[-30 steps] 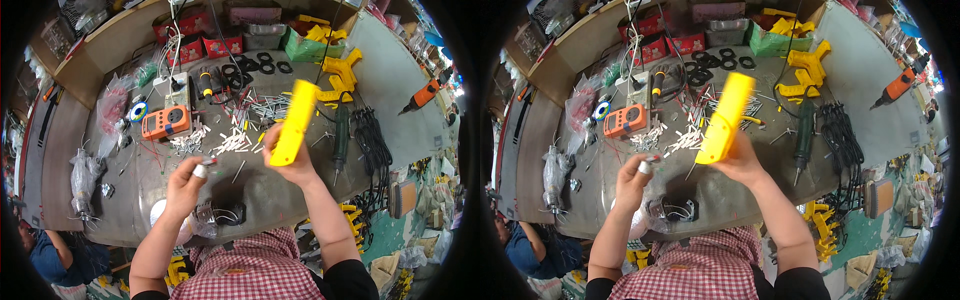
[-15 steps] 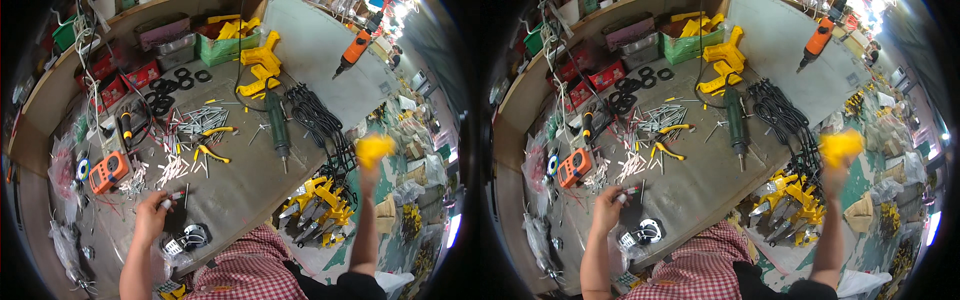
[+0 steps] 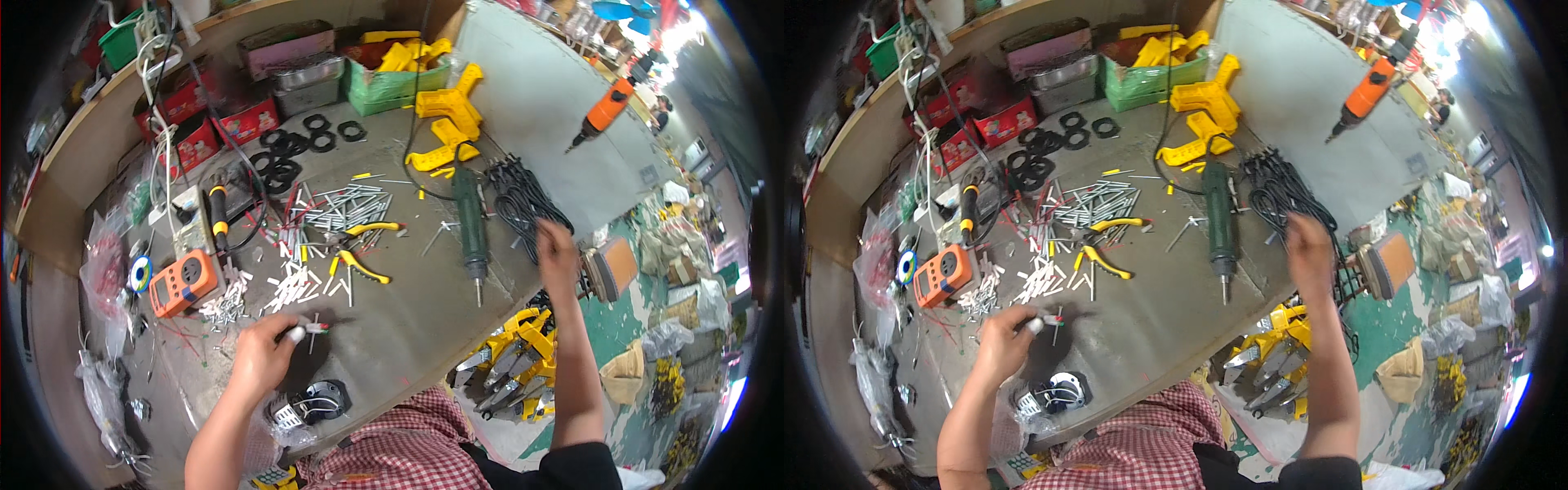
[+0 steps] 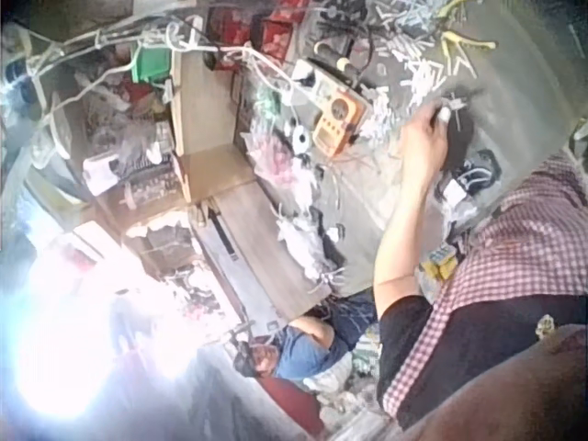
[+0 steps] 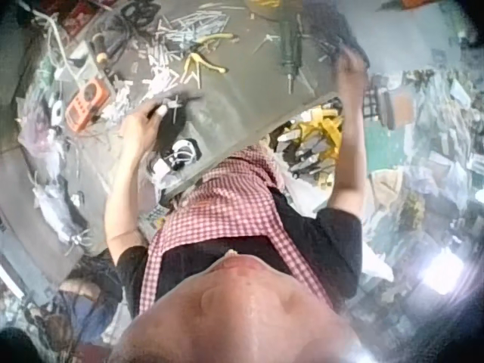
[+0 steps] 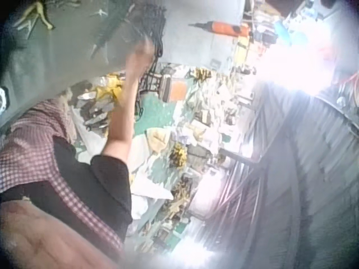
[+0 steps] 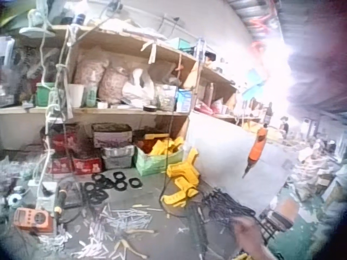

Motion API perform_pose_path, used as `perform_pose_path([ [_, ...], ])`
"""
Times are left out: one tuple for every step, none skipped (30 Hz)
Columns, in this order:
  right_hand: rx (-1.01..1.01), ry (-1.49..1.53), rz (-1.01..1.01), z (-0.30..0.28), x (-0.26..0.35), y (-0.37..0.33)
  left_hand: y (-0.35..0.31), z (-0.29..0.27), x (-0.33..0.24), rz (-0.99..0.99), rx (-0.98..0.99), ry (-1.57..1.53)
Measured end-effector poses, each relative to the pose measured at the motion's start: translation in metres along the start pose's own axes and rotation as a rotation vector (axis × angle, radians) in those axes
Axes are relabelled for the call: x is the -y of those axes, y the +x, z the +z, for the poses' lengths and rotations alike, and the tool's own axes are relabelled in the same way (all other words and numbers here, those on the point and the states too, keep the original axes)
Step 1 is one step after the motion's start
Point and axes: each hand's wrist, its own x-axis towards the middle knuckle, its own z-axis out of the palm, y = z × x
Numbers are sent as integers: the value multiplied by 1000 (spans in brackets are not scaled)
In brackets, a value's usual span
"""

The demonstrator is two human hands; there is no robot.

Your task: Assembling plastic tool housings, installing internal wiring, and securing components with an electric screwdriver.

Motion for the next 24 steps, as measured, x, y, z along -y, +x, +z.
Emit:
perform_pose_path([
  [58,64,-253,25,37,35,4,4,2,29,0,-24],
  [77,45,-537,55,59,69,7,7,0,57,-1,-46],
  [131,-115,-584,92,68,97,8,7,-6,29,16,-70],
  [176,-283,-626,119,70,120,9,7,-9,13,6,-70],
  [210,-509,-569,138,65,137,10,11,-7,46,0,-31],
  [245,-729,-514,156,60,149,9,14,-4,71,-9,10],
  [379,-719,-439,168,50,162,10,16,-1,19,53,16],
  [512,-705,-363,174,39,172,9,15,-1,-2,43,17],
  [417,-585,-335,172,30,176,7,13,-1,129,-10,72],
  [330,-473,-298,164,37,172,6,14,0,263,-52,121],
  [161,-277,-211,151,41,163,8,7,-3,325,-128,210],
  [5,5,-295,135,68,151,6,0,-6,290,-206,175],
  [-33,211,-310,117,91,137,3,-9,-7,223,-175,54],
  [171,736,-75,101,127,111,-2,-16,-5,151,-150,-63],
  [304,1067,-120,85,152,86,-9,-15,-13,136,-116,-465],
  [485,1499,5,76,173,56,-14,-7,-22,122,-77,-869],
  [704,1829,154,67,187,25,-19,1,-22,219,21,-1049],
  [880,1722,107,59,203,2,-28,-3,-33,118,93,-1062],
  [979,1610,26,57,217,-17,-34,-4,-34,32,69,-1159],
  [932,1371,-143,64,223,-18,-41,-4,-32,-57,38,-1253],
  [812,990,-376,72,221,-16,-52,-6,-16,-66,-116,-1182],
  [659,594,-579,82,214,-12,-61,-18,2,9,-169,-1057],
  [709,657,-692,95,208,-9,-70,-24,13,9,-326,-1084],
  [718,668,-699,103,211,-15,-81,-27,21,5,-494,-1104],
])
